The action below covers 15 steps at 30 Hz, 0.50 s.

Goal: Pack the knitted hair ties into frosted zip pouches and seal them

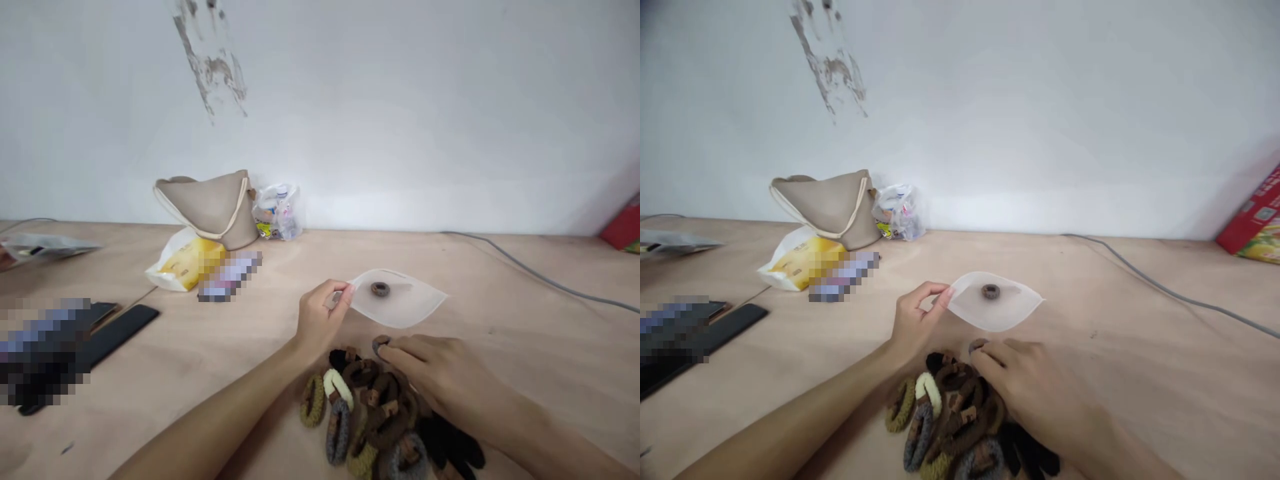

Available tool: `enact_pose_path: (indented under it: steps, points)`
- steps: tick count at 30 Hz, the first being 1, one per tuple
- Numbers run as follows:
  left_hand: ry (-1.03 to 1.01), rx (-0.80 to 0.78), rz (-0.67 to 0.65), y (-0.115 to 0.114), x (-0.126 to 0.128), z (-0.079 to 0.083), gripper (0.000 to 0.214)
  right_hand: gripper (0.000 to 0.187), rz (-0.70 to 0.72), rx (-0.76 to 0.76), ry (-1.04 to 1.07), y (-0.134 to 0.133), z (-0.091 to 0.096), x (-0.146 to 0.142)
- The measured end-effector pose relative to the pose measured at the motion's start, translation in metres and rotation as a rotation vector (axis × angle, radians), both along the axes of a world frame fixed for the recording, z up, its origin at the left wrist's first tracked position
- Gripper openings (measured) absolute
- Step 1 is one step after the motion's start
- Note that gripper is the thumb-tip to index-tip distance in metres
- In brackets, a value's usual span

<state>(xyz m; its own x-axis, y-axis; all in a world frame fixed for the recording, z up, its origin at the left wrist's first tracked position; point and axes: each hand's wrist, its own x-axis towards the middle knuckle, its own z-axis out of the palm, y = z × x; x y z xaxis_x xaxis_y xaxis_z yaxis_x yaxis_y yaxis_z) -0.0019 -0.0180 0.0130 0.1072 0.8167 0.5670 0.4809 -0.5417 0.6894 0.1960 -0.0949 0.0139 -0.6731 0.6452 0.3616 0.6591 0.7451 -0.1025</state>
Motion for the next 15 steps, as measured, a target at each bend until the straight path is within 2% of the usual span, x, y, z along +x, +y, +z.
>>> enact_pose_path:
  steps: [3,5,8,12,13,15]
  points:
    - [-0.039,-0.026,-0.014,-0.001,-0.001,0.0,0.017,0.037,0.083,0.252,0.127,-0.005,0.004,0.014]
    - [-0.054,-0.035,-0.013,-0.002,0.0,0.0,0.017,0.037,0.007,0.374,0.175,-0.004,0.006,0.018]
    - [-0.054,-0.03,-0.022,-0.004,0.001,0.0,0.016,0.032,-0.107,0.348,0.175,-0.004,0.011,0.009]
    - [-0.059,-0.042,-0.037,-0.007,0.001,-0.001,0.015,0.025,0.033,0.213,0.181,-0.021,0.016,-0.03]
    - [-0.053,-0.037,-0.04,-0.007,0.001,-0.002,0.014,0.024,0.057,0.223,0.192,-0.026,0.014,-0.041]
    - [-0.04,-0.028,-0.051,-0.009,0.0,-0.002,0.014,0.023,0.104,0.348,0.218,-0.035,0.005,-0.063]
